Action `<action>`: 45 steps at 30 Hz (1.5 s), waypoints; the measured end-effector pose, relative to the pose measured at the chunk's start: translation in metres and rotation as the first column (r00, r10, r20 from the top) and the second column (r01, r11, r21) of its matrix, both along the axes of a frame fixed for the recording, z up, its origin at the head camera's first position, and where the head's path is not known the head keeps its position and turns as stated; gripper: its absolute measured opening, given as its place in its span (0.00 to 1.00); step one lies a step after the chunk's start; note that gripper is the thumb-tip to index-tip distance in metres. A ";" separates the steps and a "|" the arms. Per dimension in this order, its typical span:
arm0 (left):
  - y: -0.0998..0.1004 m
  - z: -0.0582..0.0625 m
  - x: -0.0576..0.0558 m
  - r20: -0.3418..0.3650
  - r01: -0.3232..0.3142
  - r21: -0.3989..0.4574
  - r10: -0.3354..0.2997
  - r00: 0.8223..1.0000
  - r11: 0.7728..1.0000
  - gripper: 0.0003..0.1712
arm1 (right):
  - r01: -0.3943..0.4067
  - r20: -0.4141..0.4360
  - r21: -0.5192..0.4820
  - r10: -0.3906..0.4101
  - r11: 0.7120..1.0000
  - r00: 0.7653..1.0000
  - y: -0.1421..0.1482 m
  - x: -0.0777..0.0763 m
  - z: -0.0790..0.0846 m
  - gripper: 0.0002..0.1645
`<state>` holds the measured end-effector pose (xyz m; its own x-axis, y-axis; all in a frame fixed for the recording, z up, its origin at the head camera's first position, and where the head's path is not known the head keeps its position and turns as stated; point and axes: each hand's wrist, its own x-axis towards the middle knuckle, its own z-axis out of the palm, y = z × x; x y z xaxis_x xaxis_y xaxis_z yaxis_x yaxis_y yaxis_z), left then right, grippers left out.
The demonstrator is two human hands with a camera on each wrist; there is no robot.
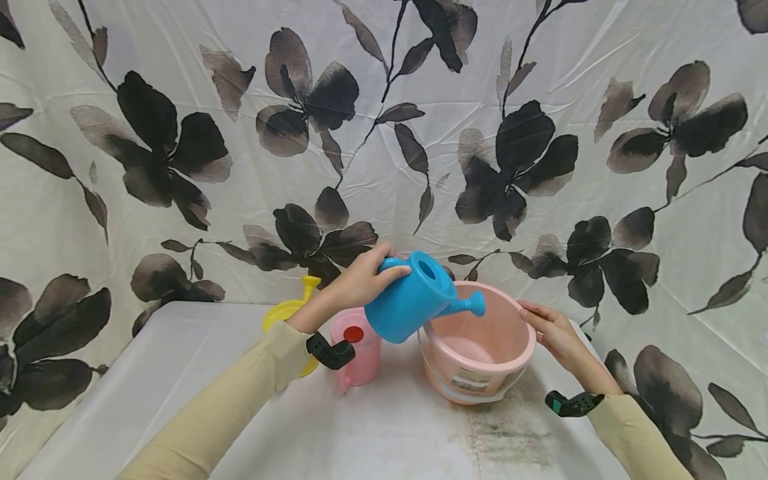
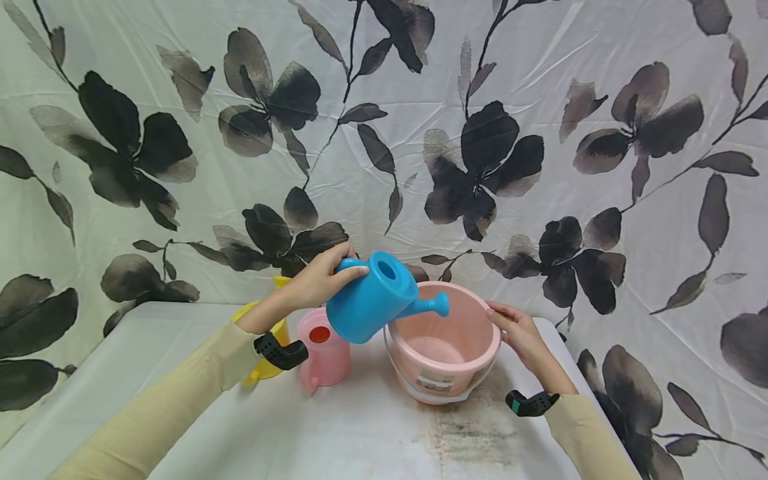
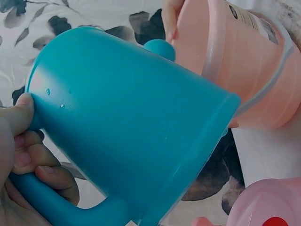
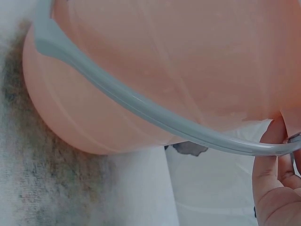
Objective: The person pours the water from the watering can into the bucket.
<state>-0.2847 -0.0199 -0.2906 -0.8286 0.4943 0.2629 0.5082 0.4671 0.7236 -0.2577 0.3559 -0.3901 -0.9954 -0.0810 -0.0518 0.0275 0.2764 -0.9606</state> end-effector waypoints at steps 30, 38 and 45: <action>0.001 0.001 0.001 0.004 -0.002 -0.024 0.002 1.000 1.000 0.14 | 0.016 -0.012 0.009 -0.016 1.000 1.000 0.002 0.001 -0.003 0.40; 0.001 0.003 0.001 0.006 -0.007 -0.031 0.007 1.000 1.000 0.13 | 0.009 -0.011 -0.008 -0.009 1.000 1.000 0.001 0.001 0.000 0.40; 0.001 0.004 0.000 -0.005 0.012 -0.040 -0.012 1.000 0.999 0.14 | 0.015 0.000 -0.005 -0.015 1.000 1.000 0.001 0.000 0.000 0.40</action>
<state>-0.2845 -0.0189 -0.2862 -0.8214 0.5143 0.2467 0.5173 0.4897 0.7018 -0.2573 0.3565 -0.3899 -0.9964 -0.0665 -0.0518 0.0318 0.2717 -0.9619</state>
